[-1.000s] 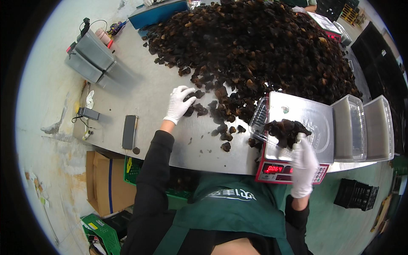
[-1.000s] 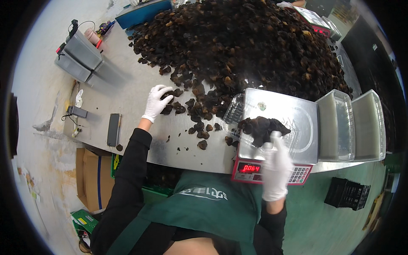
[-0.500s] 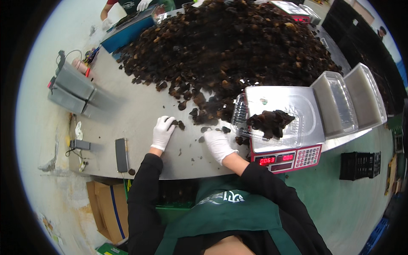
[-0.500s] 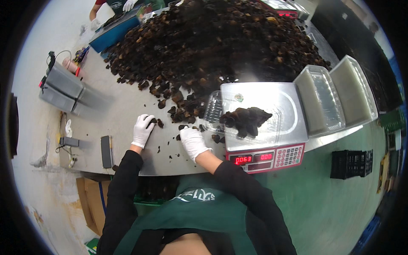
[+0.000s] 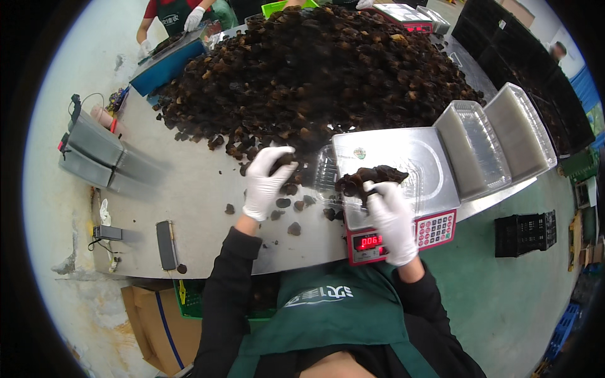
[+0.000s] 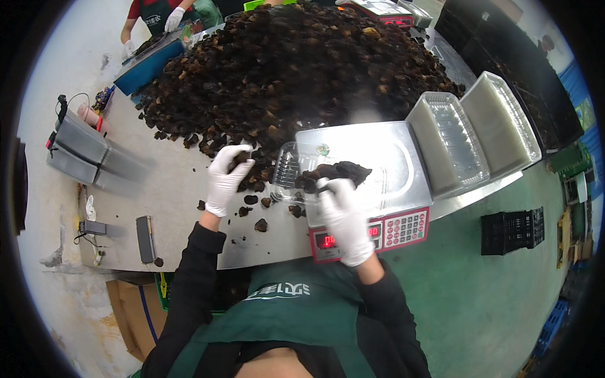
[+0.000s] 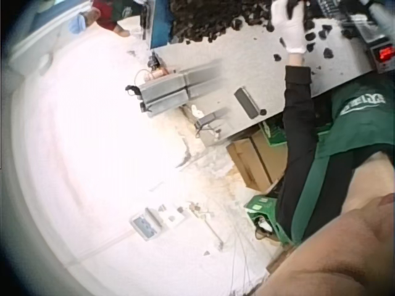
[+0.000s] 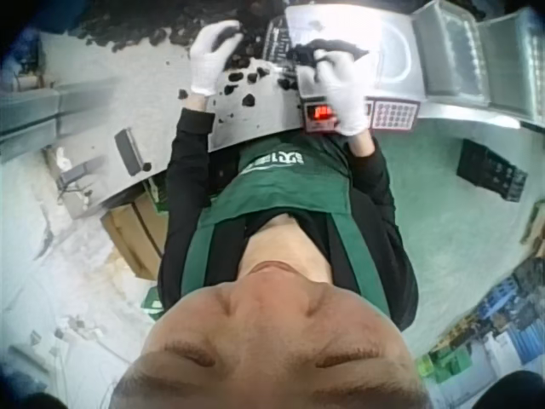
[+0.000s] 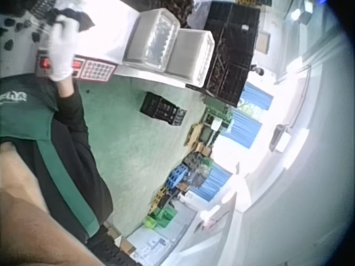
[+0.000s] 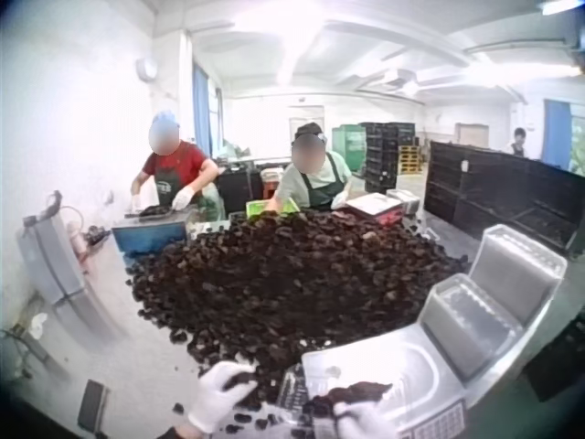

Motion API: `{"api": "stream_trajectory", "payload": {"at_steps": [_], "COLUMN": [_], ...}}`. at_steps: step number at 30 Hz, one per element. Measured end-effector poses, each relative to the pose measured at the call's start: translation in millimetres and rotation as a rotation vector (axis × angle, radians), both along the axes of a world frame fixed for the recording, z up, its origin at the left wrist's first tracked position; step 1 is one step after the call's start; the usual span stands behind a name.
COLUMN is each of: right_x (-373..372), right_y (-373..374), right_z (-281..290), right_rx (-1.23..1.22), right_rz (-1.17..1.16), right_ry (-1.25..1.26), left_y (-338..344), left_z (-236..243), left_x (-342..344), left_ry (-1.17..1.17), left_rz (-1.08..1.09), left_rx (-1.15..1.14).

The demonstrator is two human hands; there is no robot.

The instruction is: The person is weighing portions of dried fungus on a digital scale and placing them into plastic containers.

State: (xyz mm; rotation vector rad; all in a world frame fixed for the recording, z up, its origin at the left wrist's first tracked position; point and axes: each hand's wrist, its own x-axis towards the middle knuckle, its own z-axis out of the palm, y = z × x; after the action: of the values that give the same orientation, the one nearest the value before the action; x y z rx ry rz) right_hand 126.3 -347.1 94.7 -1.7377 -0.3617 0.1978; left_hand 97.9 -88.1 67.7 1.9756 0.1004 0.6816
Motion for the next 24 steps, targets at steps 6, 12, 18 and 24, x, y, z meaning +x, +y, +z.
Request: {"api": "stream_trajectory", "payload": {"at_steps": [6,12,18,24], "right_x": [39,42,40,37], "right_y": [-64,-69,-71,-82], "right_z": [-8,-13,-3,-16], "right_rx": [0.27,0.379,0.114,-0.373], "right_rz": [-0.089,-0.125,-0.287,-0.233], "right_ry": [0.4,0.442,0.217,-0.204], "left_y": [-67,-89,-95,-84], "left_z": [-5,10,-2,3], "left_x": [50,51,40,22], "left_ry": [-0.006,-0.02,-0.077,-0.103], "left_rz": [-0.368,-0.374,-0.263,-0.214], "left_rx": [0.616,0.666,0.602,0.171]}}
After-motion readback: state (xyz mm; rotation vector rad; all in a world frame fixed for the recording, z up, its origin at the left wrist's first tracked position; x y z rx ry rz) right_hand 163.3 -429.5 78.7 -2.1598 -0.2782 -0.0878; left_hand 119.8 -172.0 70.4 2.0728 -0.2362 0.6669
